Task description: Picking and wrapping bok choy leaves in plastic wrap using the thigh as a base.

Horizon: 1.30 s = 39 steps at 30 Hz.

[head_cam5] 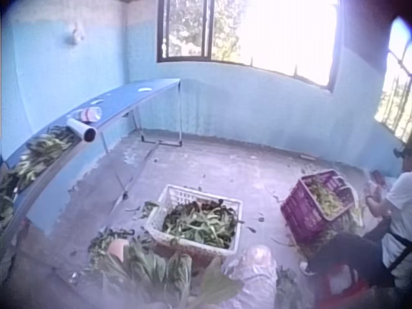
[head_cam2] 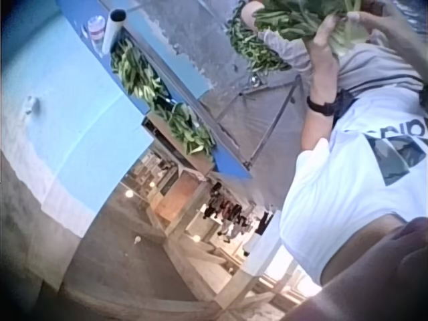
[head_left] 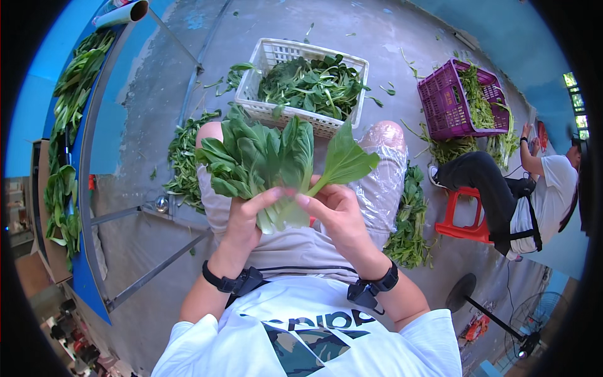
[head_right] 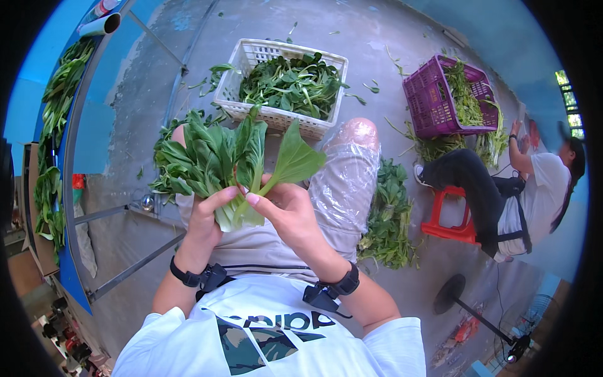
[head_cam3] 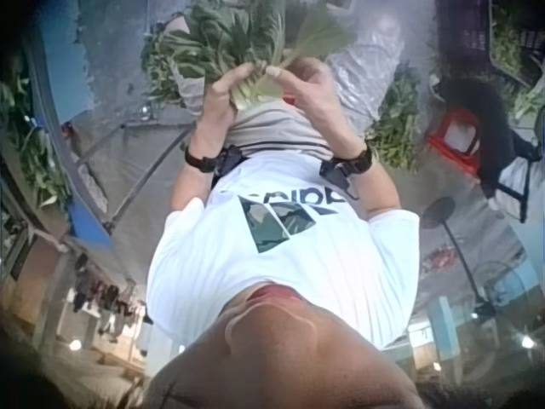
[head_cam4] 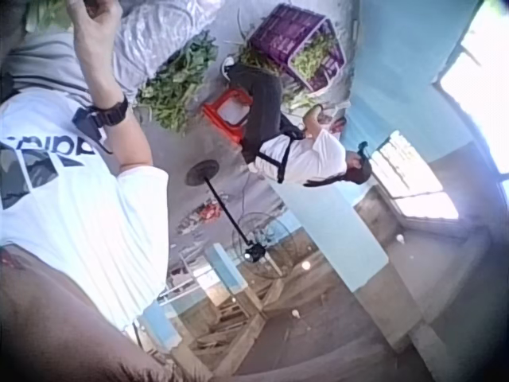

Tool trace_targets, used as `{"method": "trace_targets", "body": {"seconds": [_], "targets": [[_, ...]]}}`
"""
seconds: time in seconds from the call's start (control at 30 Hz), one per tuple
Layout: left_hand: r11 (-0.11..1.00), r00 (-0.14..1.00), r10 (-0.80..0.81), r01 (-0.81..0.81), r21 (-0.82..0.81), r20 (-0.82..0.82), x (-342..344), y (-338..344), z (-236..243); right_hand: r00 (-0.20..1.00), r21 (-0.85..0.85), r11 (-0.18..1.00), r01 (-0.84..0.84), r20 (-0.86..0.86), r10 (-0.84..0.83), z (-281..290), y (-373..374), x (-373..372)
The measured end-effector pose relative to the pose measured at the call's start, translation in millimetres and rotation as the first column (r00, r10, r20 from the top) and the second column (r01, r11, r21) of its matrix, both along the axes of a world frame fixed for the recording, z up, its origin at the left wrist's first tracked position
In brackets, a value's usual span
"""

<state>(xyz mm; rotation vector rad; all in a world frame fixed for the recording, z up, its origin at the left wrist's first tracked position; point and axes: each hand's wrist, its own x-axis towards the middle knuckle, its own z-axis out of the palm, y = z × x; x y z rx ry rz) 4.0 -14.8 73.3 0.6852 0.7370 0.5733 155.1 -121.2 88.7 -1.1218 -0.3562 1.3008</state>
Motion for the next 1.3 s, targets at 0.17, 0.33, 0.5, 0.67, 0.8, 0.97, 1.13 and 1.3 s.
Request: {"method": "trace_targets", "body": {"seconds": [0.17, 0.33, 0.5, 0.67, 0.8, 0.97, 1.13, 1.3], "targets": [[0.999, 0.999, 0.034, -0.035, -0.030, -0.031, -8.4, 6.6, -17.7, 0.992, -0.050, 0.991, -0.121, 0.025, 0.123, -7.0, -6.7, 15.0], [0.998, 0.998, 0.059, -0.059, 0.015, -0.002, -11.6, 18.0, -24.5, 0.998, -0.035, 0.998, -0.055, 0.031, 0.056, -4.6, -8.2, 20.0], [0.991, 0.991, 0.134, -0.135, -0.016, -0.020, -15.4, 33.5, -18.2, 0.997, -0.055, 0.996, -0.070, 0.009, 0.070, -6.9, -8.4, 31.0], [0.945, 0.978, -0.181, 0.203, 0.256, -0.107, -6.5, 15.7, -5.6, 0.993, -0.042, 0.996, -0.082, 0.077, 0.085, -3.9, -1.2, 23.4], [0.895, 0.943, -0.271, 0.320, 0.310, -0.191, -3.6, 1.4, -15.1, 0.987, 0.018, 0.993, -0.114, 0.116, 0.112, -7.2, 1.2, 20.9], [0.985, 0.984, -0.172, 0.172, -0.007, -0.039, 3.6, 0.2, -2.8, 0.995, 0.043, 0.996, -0.074, 0.075, 0.071, -7.8, -1.4, 18.8], [0.981, 0.988, -0.141, 0.147, -0.125, 0.055, 5.4, -3.0, -7.0, 0.990, -0.001, 0.999, -0.046, 0.137, 0.046, -9.0, -2.3, 18.9], [0.997, 0.997, -0.064, 0.063, -0.033, -0.030, 7.1, -10.1, -10.1, 0.996, 0.067, 0.997, 0.023, 0.090, -0.029, -9.6, 1.0, 1.5]]}}
